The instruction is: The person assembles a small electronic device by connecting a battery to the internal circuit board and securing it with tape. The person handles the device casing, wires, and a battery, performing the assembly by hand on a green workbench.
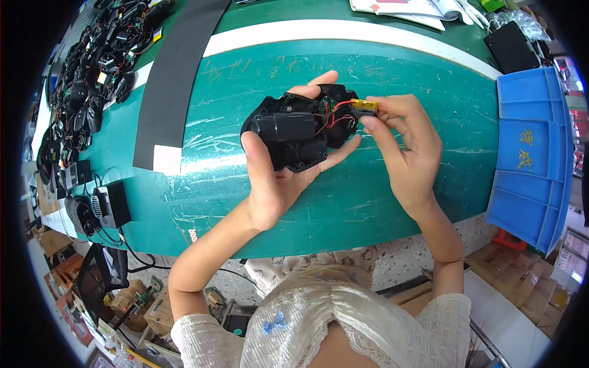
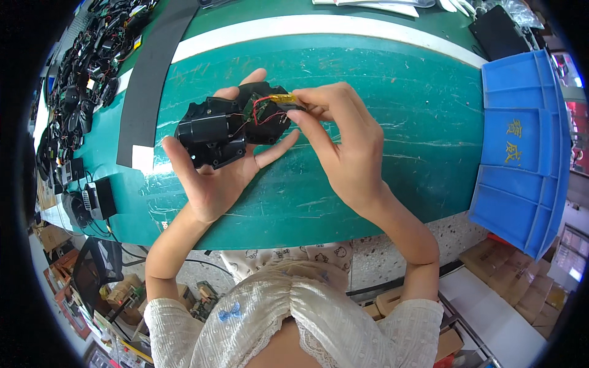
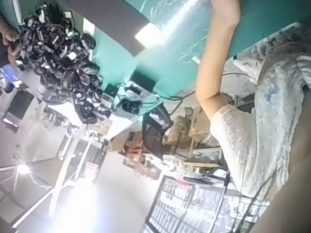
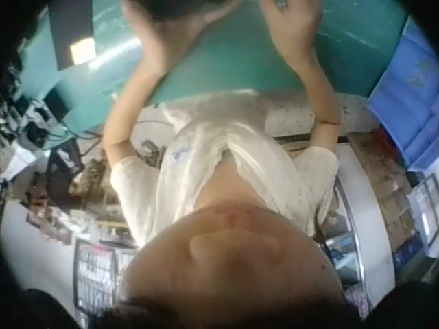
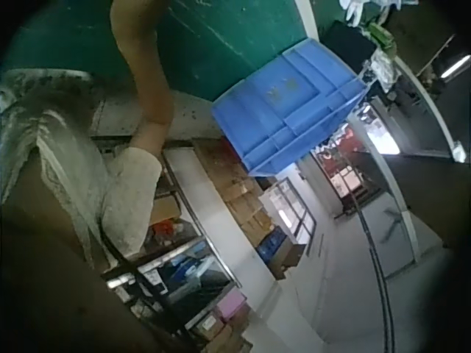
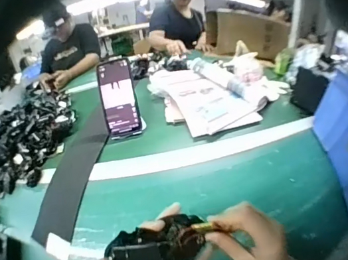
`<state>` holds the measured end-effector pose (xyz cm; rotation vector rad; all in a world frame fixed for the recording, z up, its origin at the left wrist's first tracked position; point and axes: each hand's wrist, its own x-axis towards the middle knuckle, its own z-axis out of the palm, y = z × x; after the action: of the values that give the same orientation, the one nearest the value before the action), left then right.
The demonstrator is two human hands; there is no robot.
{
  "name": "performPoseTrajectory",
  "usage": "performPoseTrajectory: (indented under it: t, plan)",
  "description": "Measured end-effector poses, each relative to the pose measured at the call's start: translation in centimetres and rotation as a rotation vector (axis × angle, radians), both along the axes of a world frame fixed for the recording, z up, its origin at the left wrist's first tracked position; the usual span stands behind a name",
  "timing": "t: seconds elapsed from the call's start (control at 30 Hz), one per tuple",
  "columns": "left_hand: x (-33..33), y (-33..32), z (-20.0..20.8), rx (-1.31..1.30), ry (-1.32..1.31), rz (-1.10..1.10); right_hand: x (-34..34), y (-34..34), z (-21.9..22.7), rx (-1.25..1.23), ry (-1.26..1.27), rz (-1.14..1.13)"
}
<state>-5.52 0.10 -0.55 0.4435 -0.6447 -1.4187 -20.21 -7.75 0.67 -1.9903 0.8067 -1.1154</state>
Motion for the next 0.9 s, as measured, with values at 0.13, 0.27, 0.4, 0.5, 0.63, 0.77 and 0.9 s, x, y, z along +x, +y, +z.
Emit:
performPoseTrajectory:
  t: [0.13, 0.27, 0.4, 0.5, 0.63, 0.77, 0.9]
  plan:
    - [-0.06, 0.09, 0.48, 0.015, -0.024, 0.01, 0.03, 0.28, 0.33, 0.032, -0.035, 0.009]
    - [0.05, 0.17, 0.62, 0.023, -0.097, -0.011, 0.15, 0.26, 0.09, -0.021, -0.012, 0.013]
    - [-0.25, 0.27, 0.59, 0.049, -0.081, 0.004, 0.16, 0.03, -0.21, -0.107, 0.023, -0.011]
    - [-0.31, 0.26, 0.65, 0.053, -0.095, 0.006, 0.14, -0.01, -0.4, -0.158, 0.04, -0.02]
    - [-0.15, 0.27, 0.69, 0.036, -0.121, 0.015, 0.2, 0.05, -0.46, -0.2, 0.057, -0.03]
    - [0.02, 0.29, 0.61, 0.026, -0.196, 0.023, 0.32, 0.21, -0.42, -0.222, 0.077, -0.04]
    - [0.29, 0.19, 0.73, 0.045, -0.325, 0.016, 0.25, 0.32, -0.2, -0.292, 0.15, -0.064]
